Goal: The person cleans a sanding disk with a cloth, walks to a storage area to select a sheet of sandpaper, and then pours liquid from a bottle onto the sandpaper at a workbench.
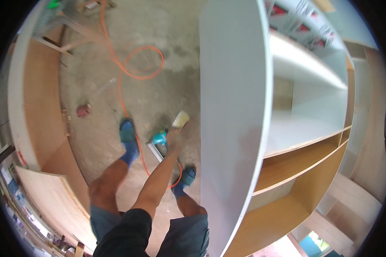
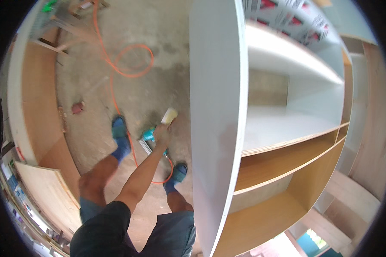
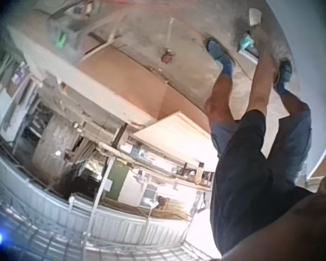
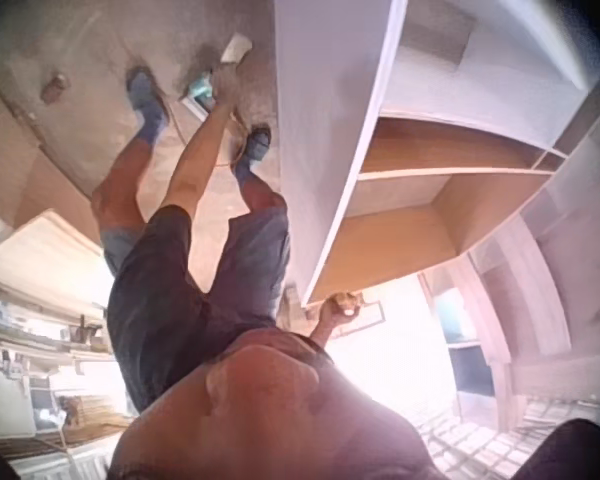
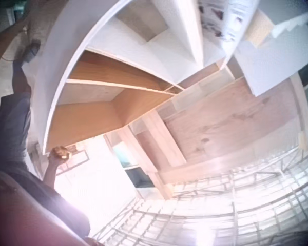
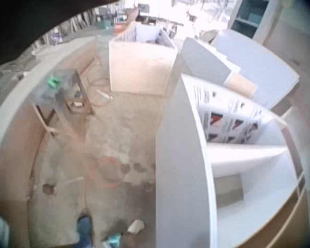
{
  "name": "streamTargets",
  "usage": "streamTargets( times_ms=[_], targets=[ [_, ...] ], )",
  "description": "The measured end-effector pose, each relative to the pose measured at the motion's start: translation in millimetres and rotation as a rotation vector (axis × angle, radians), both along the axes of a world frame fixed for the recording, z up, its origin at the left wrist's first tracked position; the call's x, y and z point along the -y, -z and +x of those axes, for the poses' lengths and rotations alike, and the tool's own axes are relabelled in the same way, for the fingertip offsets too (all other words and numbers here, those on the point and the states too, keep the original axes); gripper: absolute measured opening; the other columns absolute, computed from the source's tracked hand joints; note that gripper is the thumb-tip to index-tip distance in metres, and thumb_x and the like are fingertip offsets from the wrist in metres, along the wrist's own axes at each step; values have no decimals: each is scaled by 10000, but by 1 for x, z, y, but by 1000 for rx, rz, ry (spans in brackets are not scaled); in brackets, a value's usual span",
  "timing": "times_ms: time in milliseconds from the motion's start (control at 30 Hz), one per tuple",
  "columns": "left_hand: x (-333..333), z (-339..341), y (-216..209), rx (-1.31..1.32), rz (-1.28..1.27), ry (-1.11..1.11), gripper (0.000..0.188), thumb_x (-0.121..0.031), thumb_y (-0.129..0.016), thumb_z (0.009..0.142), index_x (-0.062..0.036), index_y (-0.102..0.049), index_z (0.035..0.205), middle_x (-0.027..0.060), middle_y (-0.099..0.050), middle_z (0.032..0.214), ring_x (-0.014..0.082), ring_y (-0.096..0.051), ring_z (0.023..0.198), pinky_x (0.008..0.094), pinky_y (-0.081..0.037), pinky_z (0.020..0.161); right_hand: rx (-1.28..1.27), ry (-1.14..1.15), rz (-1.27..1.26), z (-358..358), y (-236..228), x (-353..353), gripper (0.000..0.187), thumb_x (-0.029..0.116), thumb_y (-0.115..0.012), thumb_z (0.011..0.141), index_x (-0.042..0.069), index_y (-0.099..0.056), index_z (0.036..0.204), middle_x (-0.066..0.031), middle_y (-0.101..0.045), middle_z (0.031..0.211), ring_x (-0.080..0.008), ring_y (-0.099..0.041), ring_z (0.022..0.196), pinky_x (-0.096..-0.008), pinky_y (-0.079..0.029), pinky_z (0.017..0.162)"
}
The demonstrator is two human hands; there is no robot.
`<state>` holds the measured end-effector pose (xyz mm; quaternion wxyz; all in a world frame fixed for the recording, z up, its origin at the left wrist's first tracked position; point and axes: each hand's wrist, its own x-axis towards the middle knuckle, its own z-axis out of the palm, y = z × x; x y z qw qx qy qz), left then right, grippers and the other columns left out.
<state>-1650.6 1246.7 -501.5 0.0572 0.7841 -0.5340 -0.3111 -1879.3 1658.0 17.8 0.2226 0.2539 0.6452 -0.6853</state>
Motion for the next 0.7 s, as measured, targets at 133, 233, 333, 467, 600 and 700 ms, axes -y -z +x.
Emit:
streamTargets(
  times_ms=[133, 233, 333, 467, 600, 700],
  targets=[
    [0, 136, -156, 185, -247, 404, 164, -130, -604, 763, -148, -736, 859, 69, -644, 831, 278, -615, 900, 415, -511, 750, -35, -56, -67, 34, -77, 68, 229, 309, -703, 756, 133, -676, 899, -11, -688, 861, -181, -645, 768, -296, -545, 731],
    [20, 228, -265, 240, -313, 492, 128, -140, -621, 726, -106, -723, 794, 64, -638, 823, 268, -614, 893, 396, -514, 726, -121, -502, -557, 22, -96, 81, 249, 318, -715, 771, 80, -641, 774, -21, -664, 746, -160, -614, 705, -302, -547, 693],
    [74, 290, -399, 196, -433, 539, 72, -114, -616, 708, -76, -675, 726, 83, -624, 811, 280, -609, 874, 402, -512, 721, 6, -73, -393, 56, -121, 156, 319, 452, -654, 831, 143, -573, 830, -2, -584, 756, -143, -586, 653, -300, -509, 627],
    [156, 363, -515, 225, -557, 605, 52, -91, -604, 729, -48, -631, 715, 118, -611, 812, 311, -599, 824, 429, -499, 688, 140, 134, -345, 102, -112, 261, 342, 493, -648, 794, 165, -570, 854, 3, -610, 762, -173, -599, 621, -261, -471, 525],
    [230, 406, -594, 233, -651, 502, 59, -84, -612, 778, -38, -635, 750, 124, -604, 819, 324, -593, 821, 429, -492, 696, 253, 98, -336, 135, -81, 341, 490, 582, -671, 760, 138, -567, 939, -33, -590, 768, -176, -565, 608, -262, -456, 490],
    [280, 429, -617, 208, -664, 312, 61, -94, -634, 808, -41, -654, 786, 116, -603, 834, 324, -595, 818, 428, -497, 698, 295, 95, -246, 153, -75, 416, 524, 598, -723, 719, 126, -560, 878, -39, -543, 694, -166, -557, 586, -251, -473, 502]
  ],
)
